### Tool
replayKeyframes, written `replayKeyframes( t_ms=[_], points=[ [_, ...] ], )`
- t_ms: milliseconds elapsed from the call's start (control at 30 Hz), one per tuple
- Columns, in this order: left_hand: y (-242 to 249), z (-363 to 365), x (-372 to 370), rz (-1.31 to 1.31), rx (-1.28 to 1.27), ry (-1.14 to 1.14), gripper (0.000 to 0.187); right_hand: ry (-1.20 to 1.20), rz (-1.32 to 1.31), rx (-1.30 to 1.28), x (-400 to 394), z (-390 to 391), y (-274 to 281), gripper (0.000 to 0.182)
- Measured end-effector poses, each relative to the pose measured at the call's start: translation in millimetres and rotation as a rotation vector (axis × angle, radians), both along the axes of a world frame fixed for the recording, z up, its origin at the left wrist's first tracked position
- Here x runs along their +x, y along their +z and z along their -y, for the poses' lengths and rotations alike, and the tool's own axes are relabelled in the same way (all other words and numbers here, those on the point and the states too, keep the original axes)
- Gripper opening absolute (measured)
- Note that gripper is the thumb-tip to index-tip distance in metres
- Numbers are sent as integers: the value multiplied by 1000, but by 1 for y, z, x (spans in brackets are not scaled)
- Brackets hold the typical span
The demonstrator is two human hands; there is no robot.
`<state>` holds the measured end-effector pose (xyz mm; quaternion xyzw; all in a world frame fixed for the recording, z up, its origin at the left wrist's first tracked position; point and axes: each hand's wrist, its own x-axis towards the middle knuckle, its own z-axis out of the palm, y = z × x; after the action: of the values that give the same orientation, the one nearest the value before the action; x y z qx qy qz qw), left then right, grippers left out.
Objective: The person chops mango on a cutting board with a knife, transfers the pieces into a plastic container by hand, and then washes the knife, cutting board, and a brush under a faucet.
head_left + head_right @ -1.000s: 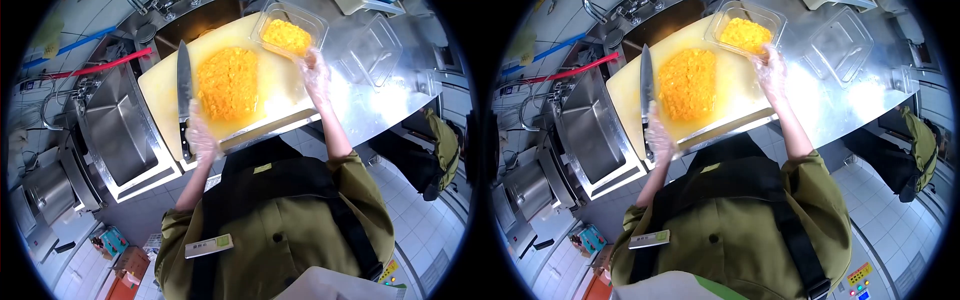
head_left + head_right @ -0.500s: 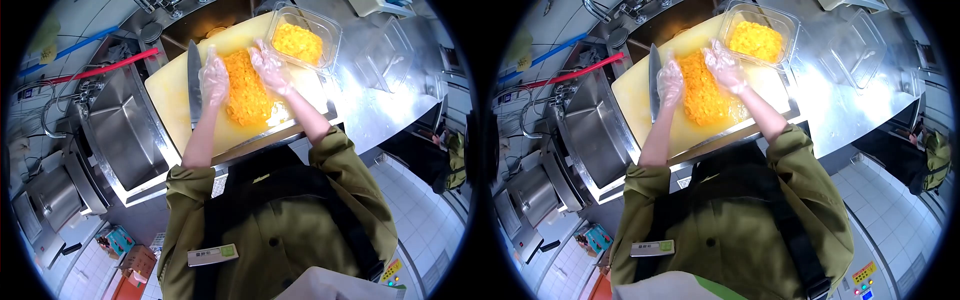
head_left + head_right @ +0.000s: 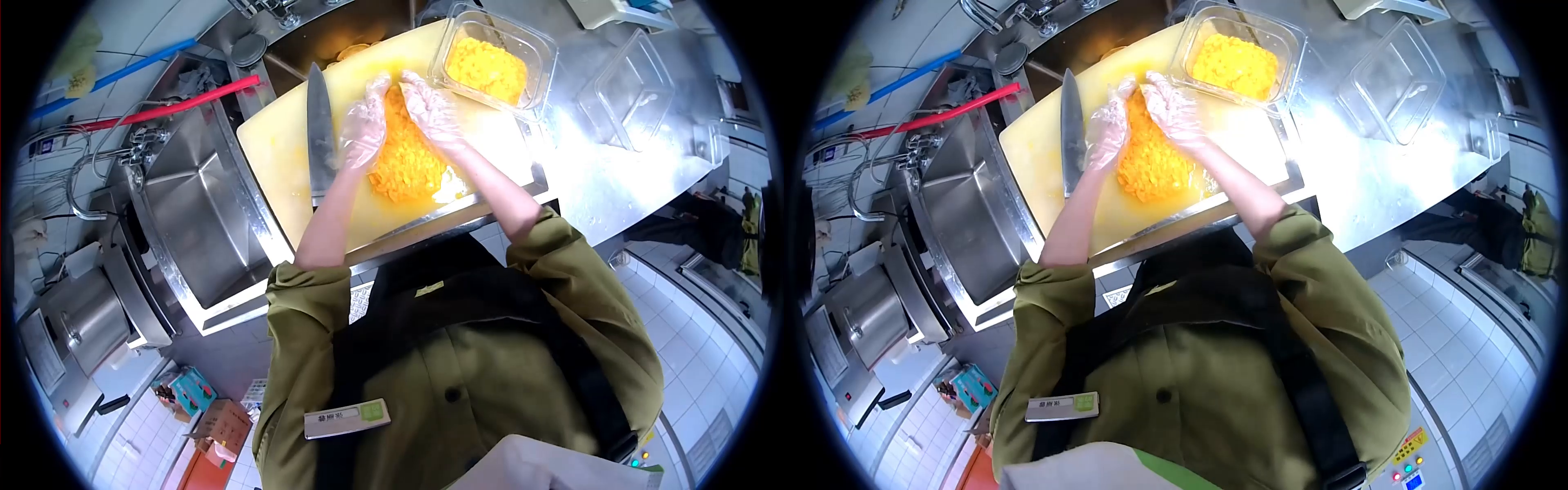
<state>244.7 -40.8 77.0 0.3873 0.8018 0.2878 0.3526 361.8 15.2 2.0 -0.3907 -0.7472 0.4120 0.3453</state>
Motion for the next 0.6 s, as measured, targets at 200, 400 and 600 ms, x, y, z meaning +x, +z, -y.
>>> replayKeyframes(
  t_ms=[200, 400, 600],
  points=[
    [-59, -16, 17, 1103, 614, 680, 38, -209, -829, -1089, -34, 12, 16, 25],
    [20, -10, 32, 1384, 771, 834, 45, -160, -1146, -1202, -37, 21, 67, 24],
    [102, -71, 79, 1230, 822, 533, 37, -146, -1134, -684, 20, -20, 163, 25]
  ],
)
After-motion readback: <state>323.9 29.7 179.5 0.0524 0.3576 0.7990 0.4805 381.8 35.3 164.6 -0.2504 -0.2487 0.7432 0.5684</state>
